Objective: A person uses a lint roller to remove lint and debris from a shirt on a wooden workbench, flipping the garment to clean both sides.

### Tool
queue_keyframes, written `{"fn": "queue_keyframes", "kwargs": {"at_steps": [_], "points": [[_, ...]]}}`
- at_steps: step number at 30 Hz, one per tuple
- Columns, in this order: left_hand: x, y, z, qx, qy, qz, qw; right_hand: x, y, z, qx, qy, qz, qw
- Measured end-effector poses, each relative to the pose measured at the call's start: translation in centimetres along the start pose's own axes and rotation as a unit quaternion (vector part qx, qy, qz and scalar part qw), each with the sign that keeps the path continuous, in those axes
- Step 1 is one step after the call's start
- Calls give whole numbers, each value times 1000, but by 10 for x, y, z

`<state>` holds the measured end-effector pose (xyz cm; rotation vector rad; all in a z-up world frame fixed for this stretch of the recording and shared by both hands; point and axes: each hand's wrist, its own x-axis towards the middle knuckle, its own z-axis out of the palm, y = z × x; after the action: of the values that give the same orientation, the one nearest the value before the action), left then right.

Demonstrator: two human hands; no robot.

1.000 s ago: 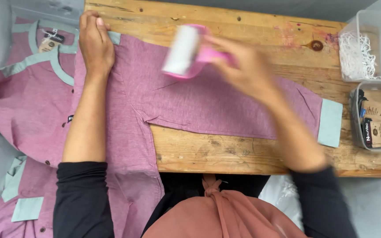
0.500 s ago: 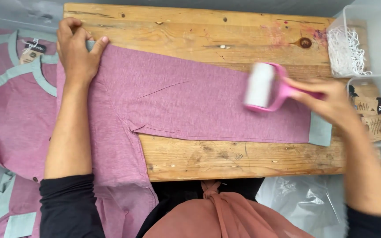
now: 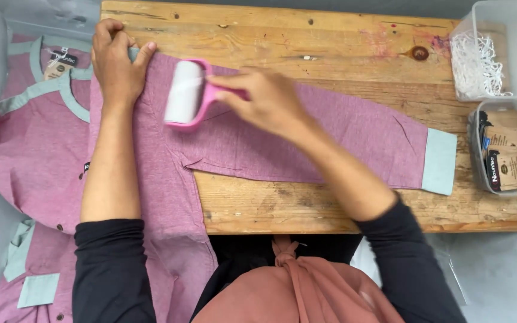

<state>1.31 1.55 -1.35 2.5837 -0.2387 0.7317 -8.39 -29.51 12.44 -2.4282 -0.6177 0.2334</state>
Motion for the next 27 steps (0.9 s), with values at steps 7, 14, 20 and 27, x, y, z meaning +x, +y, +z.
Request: {"fn": "queue_keyframes", "kwargs": {"at_steps": [7,14,20,27], "points": [[-1,-2,2,-3,8,6,1000,-85,66,-41,-22,30,-18,999],[-2,-3,3,10,16,22,1000,-256,144,-156,-22,25,265,964],[-4,-1,4,7,11,19,1000,-196,74,-133,-89,32,122,988],[-1,-9,8,21,24,44,999,-60,14,24,-30,47,-90,994]]}}
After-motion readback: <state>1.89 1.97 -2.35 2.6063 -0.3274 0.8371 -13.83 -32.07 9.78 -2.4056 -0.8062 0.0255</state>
